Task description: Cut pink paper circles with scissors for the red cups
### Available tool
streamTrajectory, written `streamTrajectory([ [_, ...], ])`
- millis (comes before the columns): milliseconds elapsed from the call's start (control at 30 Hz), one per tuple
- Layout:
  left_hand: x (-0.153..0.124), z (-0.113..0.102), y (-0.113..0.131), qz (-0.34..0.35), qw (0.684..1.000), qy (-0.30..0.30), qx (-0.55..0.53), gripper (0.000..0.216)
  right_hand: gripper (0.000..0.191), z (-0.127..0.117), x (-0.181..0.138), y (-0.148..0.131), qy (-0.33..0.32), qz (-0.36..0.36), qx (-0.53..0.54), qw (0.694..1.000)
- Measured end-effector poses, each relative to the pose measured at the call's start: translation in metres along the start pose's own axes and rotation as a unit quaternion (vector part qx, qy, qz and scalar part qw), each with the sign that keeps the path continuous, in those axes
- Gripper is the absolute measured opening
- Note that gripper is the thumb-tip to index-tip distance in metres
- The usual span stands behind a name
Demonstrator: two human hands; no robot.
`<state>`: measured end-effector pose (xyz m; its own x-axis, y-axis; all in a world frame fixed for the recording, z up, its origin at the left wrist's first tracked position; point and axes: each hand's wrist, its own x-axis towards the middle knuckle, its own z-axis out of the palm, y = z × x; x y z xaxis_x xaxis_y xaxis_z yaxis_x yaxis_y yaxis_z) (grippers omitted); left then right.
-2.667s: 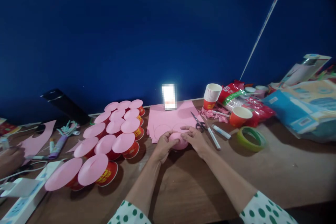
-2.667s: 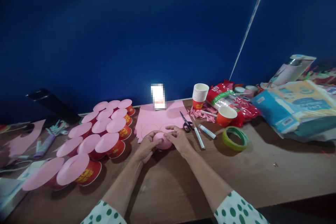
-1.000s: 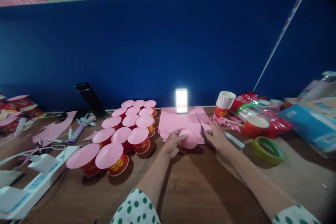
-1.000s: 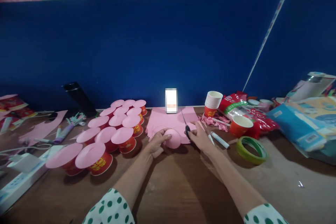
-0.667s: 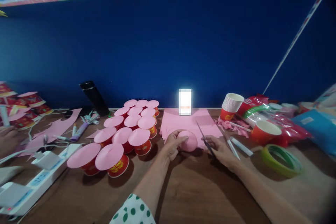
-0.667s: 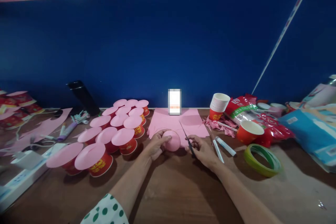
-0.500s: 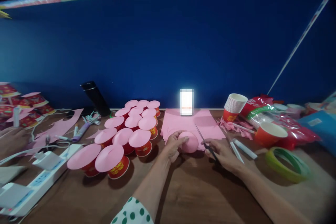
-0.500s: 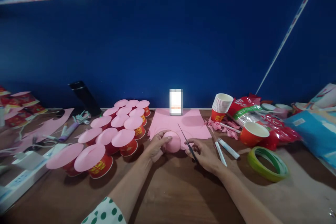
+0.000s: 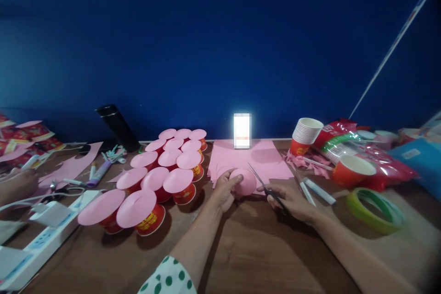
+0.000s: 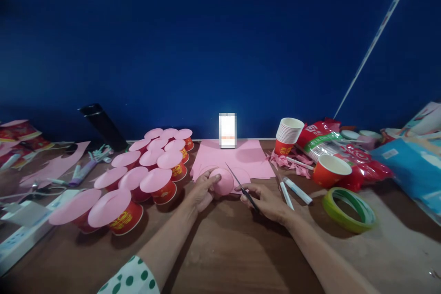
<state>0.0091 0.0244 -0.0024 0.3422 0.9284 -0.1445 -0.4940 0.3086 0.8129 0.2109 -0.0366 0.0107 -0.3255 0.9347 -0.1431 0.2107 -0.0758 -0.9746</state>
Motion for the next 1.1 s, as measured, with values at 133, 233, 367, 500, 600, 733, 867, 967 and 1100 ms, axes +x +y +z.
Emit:
streamTrajectory([
  [133, 0.001, -0.002, 0.004, -0.011, 1.0, -0.019, 0.005, 0.047, 0.049, -0.002, -0.001, -0.006, -0.004, -0.001, 0.009, 1.0],
  [233, -0.001, -0.004, 0.005, -0.009, 0.999, -0.036, 0.012, 0.046, 0.051, -0.004, -0.003, -0.009, 0.001, -0.002, 0.012, 1.0],
  [367, -0.004, -0.006, 0.005, -0.017, 0.998, -0.057, 0.037, 0.042, 0.052, -0.005, -0.003, -0.009, -0.003, 0.006, 0.006, 1.0],
  [500, -0.005, -0.005, 0.007, -0.02, 0.997, -0.06, 0.048, 0.041, 0.049, -0.004, -0.002, -0.01, -0.017, 0.011, 0.007, 1.0],
  [600, -0.007, -0.003, 0.008, -0.021, 0.997, -0.053, 0.046, 0.043, 0.047, -0.004, -0.003, -0.011, -0.031, 0.007, -0.004, 0.999],
  [733, -0.007, -0.004, 0.007, -0.017, 0.997, -0.054, 0.044, 0.041, 0.046, -0.004, -0.004, -0.011, -0.021, 0.006, -0.013, 1.0],
  [867, -0.006, -0.005, 0.004, -0.013, 0.997, -0.057, 0.052, 0.041, 0.046, -0.004, -0.004, -0.009, -0.015, 0.008, -0.019, 1.0],
  [967, -0.005, -0.005, 0.004, -0.009, 0.997, -0.054, 0.053, 0.042, 0.045, -0.004, -0.003, -0.008, -0.016, 0.015, -0.01, 1.0],
  [1100, -0.005, -0.003, 0.005, -0.013, 0.998, -0.039, 0.054, 0.045, 0.046, -0.003, -0.003, -0.011, -0.022, 0.029, -0.006, 0.999],
])
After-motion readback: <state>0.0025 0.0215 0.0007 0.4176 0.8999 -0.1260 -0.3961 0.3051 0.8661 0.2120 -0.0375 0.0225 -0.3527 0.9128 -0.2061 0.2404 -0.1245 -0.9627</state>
